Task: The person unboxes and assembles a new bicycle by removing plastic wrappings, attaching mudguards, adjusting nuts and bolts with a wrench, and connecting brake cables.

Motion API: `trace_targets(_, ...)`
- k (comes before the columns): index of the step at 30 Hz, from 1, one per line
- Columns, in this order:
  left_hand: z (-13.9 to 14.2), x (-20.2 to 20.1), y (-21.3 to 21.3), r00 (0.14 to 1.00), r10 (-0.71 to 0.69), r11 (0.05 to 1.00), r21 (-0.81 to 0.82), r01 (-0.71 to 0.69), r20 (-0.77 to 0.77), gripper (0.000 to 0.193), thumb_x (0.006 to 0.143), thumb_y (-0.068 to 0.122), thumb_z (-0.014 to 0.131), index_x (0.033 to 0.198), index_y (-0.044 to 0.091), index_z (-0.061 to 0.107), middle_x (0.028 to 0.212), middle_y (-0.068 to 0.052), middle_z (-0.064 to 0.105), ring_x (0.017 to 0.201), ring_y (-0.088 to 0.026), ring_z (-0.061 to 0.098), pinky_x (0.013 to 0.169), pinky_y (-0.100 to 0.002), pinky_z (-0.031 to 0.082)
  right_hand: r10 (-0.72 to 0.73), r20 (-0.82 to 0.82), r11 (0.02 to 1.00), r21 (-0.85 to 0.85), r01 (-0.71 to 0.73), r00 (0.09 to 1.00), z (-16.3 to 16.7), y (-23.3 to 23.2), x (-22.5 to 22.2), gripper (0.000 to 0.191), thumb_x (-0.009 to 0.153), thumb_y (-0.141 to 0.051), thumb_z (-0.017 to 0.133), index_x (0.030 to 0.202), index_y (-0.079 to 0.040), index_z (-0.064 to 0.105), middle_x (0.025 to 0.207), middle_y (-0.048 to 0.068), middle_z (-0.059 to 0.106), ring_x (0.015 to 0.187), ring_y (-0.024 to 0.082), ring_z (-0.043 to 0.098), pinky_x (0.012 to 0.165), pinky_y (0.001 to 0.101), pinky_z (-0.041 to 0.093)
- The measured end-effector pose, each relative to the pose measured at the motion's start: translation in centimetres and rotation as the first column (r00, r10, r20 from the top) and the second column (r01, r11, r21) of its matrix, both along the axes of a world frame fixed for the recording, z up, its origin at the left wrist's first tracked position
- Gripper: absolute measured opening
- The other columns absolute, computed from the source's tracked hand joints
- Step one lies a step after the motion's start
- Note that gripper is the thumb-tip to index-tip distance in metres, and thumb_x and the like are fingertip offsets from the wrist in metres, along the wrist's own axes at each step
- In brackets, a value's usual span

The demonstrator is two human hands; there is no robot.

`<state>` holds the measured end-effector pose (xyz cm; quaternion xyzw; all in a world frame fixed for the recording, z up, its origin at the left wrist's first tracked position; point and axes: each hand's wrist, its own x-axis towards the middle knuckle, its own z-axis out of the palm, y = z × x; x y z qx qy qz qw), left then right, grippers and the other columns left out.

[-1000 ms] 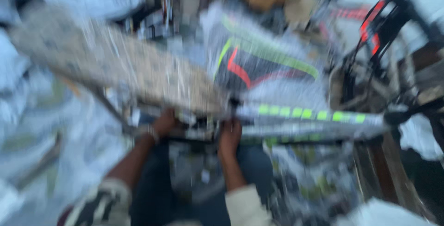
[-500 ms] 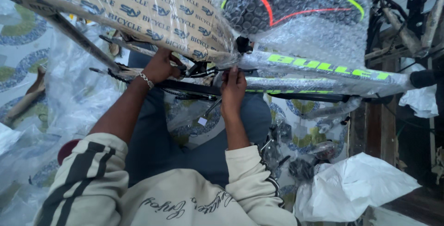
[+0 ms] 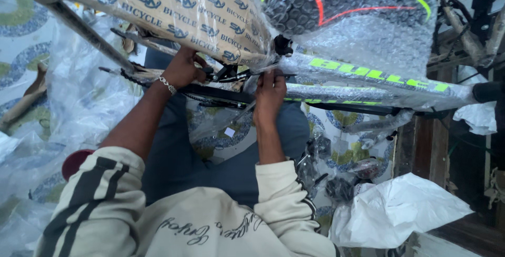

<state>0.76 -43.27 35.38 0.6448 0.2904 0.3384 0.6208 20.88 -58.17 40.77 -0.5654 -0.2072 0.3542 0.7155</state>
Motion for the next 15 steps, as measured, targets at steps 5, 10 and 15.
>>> trace_targets(5, 0.4, 0.0, -0.2, 0.998, 0.023, 0.994, -0.105, -0.029, -0.053, 0.102, 0.056, -0.015, 0.074, 0.149, 0.008, 0.037, 0.136, -0.009, 0.058, 0.103, -0.026, 0.063, 0.071, -0.037, 0.058, 0.002, 0.012, 1.0, -0.026, -0.002, 1.0, -1.1, 0.1, 0.5, 0.021, 0.105, -0.028, 0.059, 0.092, -0.011, 0.059, 0.067, -0.002, 0.055, 0.049, 0.004, 0.041, 0.042, 0.0233, 0.029)
trace_targets(10, 1.0, -0.3, -0.1, 0.998, 0.024, 1.0, -0.018, -0.025, -0.059, 0.102, 0.057, -0.013, 0.076, 0.149, 0.007, 0.036, 0.136, -0.011, 0.058, 0.103, -0.027, 0.062, 0.073, -0.036, 0.059, 0.214, 0.523, 0.977, -0.105, -0.187, 0.825, -1.3, -2.4, -1.6, 0.044, 0.122, -0.03, 0.057, 0.087, -0.004, 0.066, 0.069, 0.002, 0.06, 0.069, 0.011, 0.051, 0.062, 0.0331, 0.039)
trace_targets(15, 1.1, -0.2, -0.3, 0.989, 0.061, 0.998, -0.021, -0.065, -0.132, 0.084, 0.063, -0.007, 0.071, 0.142, 0.007, 0.044, 0.13, -0.012, 0.062, 0.097, -0.028, 0.064, 0.069, -0.037, 0.058, 0.33, 0.857, 0.941, -0.268, -0.206, 0.395, 0.6, -3.3, -5.6, 0.032, 0.098, -0.026, 0.071, 0.119, -0.004, 0.063, 0.081, 0.012, 0.071, 0.072, 0.03, 0.069, 0.062, 0.0467, 0.053)
